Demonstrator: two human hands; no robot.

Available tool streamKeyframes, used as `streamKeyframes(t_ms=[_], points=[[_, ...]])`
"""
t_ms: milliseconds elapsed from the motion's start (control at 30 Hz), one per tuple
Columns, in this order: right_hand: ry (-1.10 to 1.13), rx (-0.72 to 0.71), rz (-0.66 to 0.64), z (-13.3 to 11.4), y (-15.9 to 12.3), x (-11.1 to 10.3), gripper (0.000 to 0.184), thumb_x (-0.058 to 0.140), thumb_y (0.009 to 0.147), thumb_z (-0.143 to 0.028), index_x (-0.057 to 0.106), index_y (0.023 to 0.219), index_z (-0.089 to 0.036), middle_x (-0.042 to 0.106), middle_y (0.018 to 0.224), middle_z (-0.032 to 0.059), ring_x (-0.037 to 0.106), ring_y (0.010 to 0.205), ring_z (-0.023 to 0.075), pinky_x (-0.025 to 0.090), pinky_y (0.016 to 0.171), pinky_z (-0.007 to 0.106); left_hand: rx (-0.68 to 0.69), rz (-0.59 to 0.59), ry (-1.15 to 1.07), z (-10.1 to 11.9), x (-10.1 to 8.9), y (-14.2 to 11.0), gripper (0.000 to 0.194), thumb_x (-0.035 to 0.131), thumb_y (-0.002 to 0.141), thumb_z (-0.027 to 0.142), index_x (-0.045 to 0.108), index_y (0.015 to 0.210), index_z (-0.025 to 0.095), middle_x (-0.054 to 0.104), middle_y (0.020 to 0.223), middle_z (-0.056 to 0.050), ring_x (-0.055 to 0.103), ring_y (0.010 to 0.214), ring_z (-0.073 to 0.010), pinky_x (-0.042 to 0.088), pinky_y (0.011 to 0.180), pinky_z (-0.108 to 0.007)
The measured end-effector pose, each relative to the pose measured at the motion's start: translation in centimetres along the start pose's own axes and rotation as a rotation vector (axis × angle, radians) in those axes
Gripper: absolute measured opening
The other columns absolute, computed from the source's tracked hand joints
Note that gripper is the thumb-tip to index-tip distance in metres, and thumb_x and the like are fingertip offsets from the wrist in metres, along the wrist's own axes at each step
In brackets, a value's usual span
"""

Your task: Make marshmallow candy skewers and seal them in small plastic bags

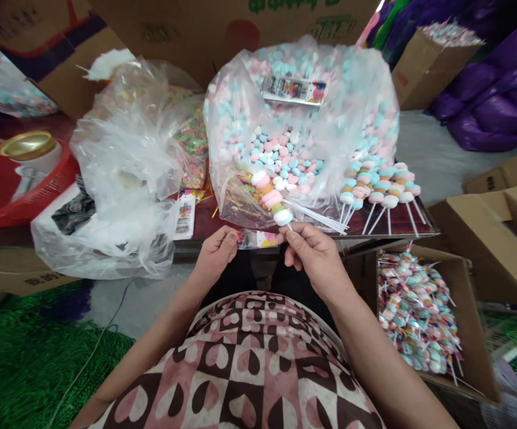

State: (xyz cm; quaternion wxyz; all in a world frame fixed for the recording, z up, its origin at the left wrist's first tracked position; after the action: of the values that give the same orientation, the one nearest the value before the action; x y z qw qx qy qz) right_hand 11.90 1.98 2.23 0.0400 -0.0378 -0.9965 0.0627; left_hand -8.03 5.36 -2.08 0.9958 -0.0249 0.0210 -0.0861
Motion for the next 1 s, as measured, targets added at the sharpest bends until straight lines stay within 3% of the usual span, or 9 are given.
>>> streamKeyframes(t_ms=[133,300,467,767,1000], points=[[-0.039,-0.025,0.04,0.4,-0.1,-0.4,0.028,0.066,0.083,-0.048,0.065,0.091,-0.021,0.068,0.083,0.0031,0.052,0.051,0.0095,0.034,0.041,0.021,0.067,-0.014,0.152,0.5,0.0,0.0,0.037,0.051,0.089,0.053,0.055,0.076,0.019,0.042,0.057,0.006,0.035,0.052,-0.0085,0.03,0.052,-0.022],[-0.103,-0.072,0.058,1.1,-0.2,-0.3,0.026,0.065,0.086,-0.043,0.07,0.098,-0.021,0.058,0.059,-0.0019,0.048,0.051,0.0111,0.034,0.044,0.022,0.149,-0.023,0.318,1.5,0.4,-0.2,0.03,0.05,0.092,0.043,0.057,0.077,0.018,0.051,0.062,0.004,0.043,0.058,-0.009,0.034,0.058,-0.02],[-0.106,-0.154,0.12,1.0,-0.2,-0.5,0.021,0.068,0.085,-0.04,0.073,0.094,-0.022,0.058,0.067,-0.0014,0.047,0.053,0.0093,0.035,0.044,0.022,0.182,-0.011,0.386,1.7,0.4,-0.4,0.029,0.049,0.092,0.042,0.057,0.077,0.019,0.051,0.061,0.004,0.045,0.058,-0.0094,0.035,0.059,-0.02],[0.03,-0.081,0.171,2.5,-0.6,-0.8,0.025,0.07,0.082,-0.042,0.073,0.098,-0.022,0.063,0.065,-0.0004,0.05,0.051,0.0094,0.035,0.042,0.02,0.228,0.064,0.428,2.0,0.3,-0.7,0.029,0.048,0.093,0.041,0.057,0.077,0.018,0.05,0.061,0.005,0.044,0.058,-0.0083,0.035,0.058,-0.018],[0.136,-0.034,0.141,1.7,-1.2,-0.4,0.024,0.073,0.079,-0.04,0.073,0.093,-0.021,0.061,0.056,-0.0024,0.049,0.047,0.0078,0.032,0.04,0.017,0.245,0.045,0.502,1.8,0.9,-1.1,0.031,0.046,0.093,0.043,0.058,0.079,0.019,0.053,0.062,0.004,0.046,0.058,-0.009,0.037,0.058,-0.019]])
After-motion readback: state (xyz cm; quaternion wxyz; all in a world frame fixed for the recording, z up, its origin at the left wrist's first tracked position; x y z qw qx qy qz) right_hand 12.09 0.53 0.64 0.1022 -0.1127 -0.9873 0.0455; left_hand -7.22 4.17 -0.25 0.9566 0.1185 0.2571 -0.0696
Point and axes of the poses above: each hand's wrist, its own y-axis towards the middle knuckle, its own x-axis out of the palm, z = x × y, the point moved 6 cm from there along y, towards the middle knuckle
